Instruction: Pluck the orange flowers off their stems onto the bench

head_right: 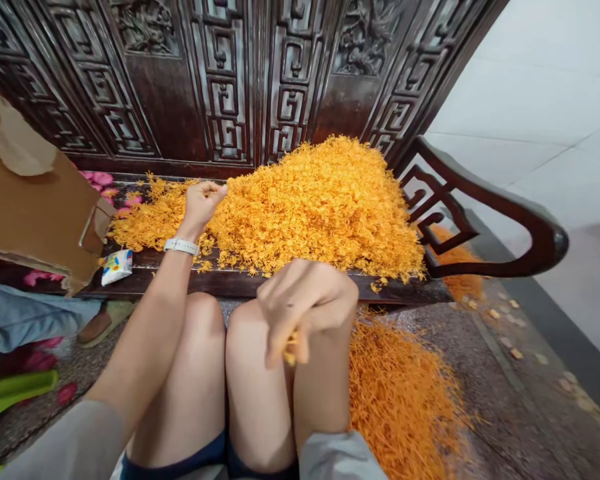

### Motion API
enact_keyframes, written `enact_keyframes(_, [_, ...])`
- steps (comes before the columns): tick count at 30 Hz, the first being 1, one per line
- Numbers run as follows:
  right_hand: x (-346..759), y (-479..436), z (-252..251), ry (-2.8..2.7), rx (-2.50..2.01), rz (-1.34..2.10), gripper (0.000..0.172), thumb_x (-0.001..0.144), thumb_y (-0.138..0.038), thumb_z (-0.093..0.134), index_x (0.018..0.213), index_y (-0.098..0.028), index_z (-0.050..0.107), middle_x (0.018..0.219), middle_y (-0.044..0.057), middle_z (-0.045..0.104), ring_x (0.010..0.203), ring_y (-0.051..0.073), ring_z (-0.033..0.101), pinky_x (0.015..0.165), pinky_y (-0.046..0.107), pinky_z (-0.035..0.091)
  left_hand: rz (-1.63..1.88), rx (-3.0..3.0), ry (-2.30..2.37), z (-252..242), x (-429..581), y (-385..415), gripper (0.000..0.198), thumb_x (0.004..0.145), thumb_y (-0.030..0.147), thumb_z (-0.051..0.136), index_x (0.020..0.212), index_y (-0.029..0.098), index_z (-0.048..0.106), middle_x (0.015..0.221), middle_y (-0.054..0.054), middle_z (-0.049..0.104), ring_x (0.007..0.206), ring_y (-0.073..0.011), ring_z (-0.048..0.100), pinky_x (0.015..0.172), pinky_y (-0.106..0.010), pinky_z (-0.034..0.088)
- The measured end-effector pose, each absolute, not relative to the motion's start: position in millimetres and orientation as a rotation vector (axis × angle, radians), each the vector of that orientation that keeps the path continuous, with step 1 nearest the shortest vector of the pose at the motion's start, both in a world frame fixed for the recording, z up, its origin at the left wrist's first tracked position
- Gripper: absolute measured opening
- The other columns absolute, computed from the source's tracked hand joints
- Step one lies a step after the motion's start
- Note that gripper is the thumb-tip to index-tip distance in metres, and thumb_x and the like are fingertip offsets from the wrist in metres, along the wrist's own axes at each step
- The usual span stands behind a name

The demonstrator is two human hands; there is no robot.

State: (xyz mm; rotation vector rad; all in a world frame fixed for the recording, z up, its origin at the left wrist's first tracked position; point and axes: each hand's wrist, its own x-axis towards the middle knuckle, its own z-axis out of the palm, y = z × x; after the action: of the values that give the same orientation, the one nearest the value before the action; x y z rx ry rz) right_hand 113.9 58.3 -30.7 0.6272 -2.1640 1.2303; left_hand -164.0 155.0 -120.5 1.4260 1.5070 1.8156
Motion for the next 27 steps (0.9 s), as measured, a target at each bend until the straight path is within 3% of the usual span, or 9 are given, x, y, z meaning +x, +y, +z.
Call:
enact_keyframes(2, [110.6,67.3,-35.5,-1.718,0.470,1.372,0.022,0.104,-0.044,0.061,0.103,-0.032,0.079,0.058,-0.004,0.063,0.049,0.007,0.059,0.054,0.018,0.050,1.732,1.456,1.467,-122.6,-166.9,153.6,0.036,0.083,0.045,0.084,0.063,0.020,0.068,0.059,0.001,0.054,0.056,-0.0119,0.041,0.058,-0.030,0.038])
enact_keyframes(3, [107.2,75.2,-41.8,-1.539,0.178,1.382,0.023,0.101,-0.048,0.065,0.110,-0.032,0.079,0.063,-0.004,0.064,0.052,0.009,0.058,0.053,0.021,0.050,1.715,1.486,1.431,-121.3,-165.0,151.9,0.036,0.084,0.045,0.084,0.062,0.020,0.068,0.058,0.002,0.052,0.055,-0.0116,0.040,0.058,-0.030,0.037])
enact_keyframes(6, [95.6,101.8,-69.6,-1.347,-0.809,1.022,0.048,0.088,-0.063,0.074,0.121,-0.029,0.074,0.083,0.003,0.070,0.072,0.016,0.062,0.063,0.029,0.054,1.749,1.559,1.326,-109.0,-151.0,143.9,0.033,0.085,0.043,0.082,0.064,0.020,0.070,0.059,0.001,0.053,0.056,-0.0119,0.040,0.058,-0.030,0.037])
enact_keyframes(8, [88.8,112.8,-86.3,-1.362,-1.076,0.831,0.051,0.083,-0.064,0.079,0.118,-0.026,0.073,0.089,0.005,0.071,0.078,0.018,0.063,0.069,0.032,0.055,1.750,1.603,1.262,-97.8,-139.6,137.1,0.033,0.085,0.045,0.081,0.065,0.020,0.071,0.062,-0.001,0.058,0.059,-0.0126,0.044,0.058,-0.030,0.038])
enact_keyframes(13, [75.3,107.9,-88.1,-1.410,-0.970,1.012,0.052,0.097,-0.074,0.057,0.107,-0.025,0.070,0.090,0.005,0.070,0.078,0.017,0.064,0.067,0.031,0.050,1.679,1.712,1.129,-77.1,-117.4,120.0,0.037,0.080,0.056,0.085,0.072,0.021,0.078,0.061,-0.001,0.060,0.057,-0.0117,0.043,0.056,-0.028,0.033])
enact_keyframes(17, [79.5,103.1,-80.1,-1.559,-0.857,0.776,0.046,0.100,-0.069,0.058,0.117,-0.028,0.071,0.109,0.006,0.072,0.098,0.021,0.066,0.084,0.036,0.053,1.445,1.745,1.010,-71.4,-111.1,111.6,0.040,0.078,0.057,0.088,0.072,0.018,0.082,0.053,0.001,0.051,0.051,-0.0088,0.032,0.051,-0.029,0.021])
enact_keyframes(20, [88.7,104.8,-82.6,-1.829,-0.775,0.615,0.034,0.104,-0.058,0.058,0.103,-0.027,0.073,0.096,0.004,0.071,0.091,0.022,0.064,0.085,0.039,0.050,1.222,1.812,0.940,-71.4,-112.2,110.0,0.041,0.077,0.055,0.089,0.067,0.016,0.082,0.049,0.003,0.043,0.050,-0.0075,0.026,0.049,-0.029,0.015])
enact_keyframes(22, [91.1,102.9,-80.8,-1.917,-0.786,0.324,0.029,0.107,-0.047,0.056,0.093,-0.025,0.071,0.090,0.004,0.068,0.088,0.023,0.060,0.084,0.041,0.048,1.179,1.832,0.920,-70.6,-112.4,110.0,0.038,0.077,0.053,0.091,0.068,0.016,0.083,0.047,0.004,0.039,0.049,-0.0068,0.023,0.049,-0.029,0.013])
enact_keyframes(27, [76.9,78.7,-53.9,-1.859,-0.735,-0.266,0.021,0.104,-0.019,0.054,0.088,-0.023,0.068,0.076,0.003,0.060,0.081,0.021,0.054,0.076,0.038,0.044,1.439,1.646,0.735,-61.7,-101.8,109.0,0.037,0.068,0.052,0.098,0.073,0.018,0.086,0.058,-0.004,0.066,0.051,-0.0093,0.042,0.052,-0.029,0.029])
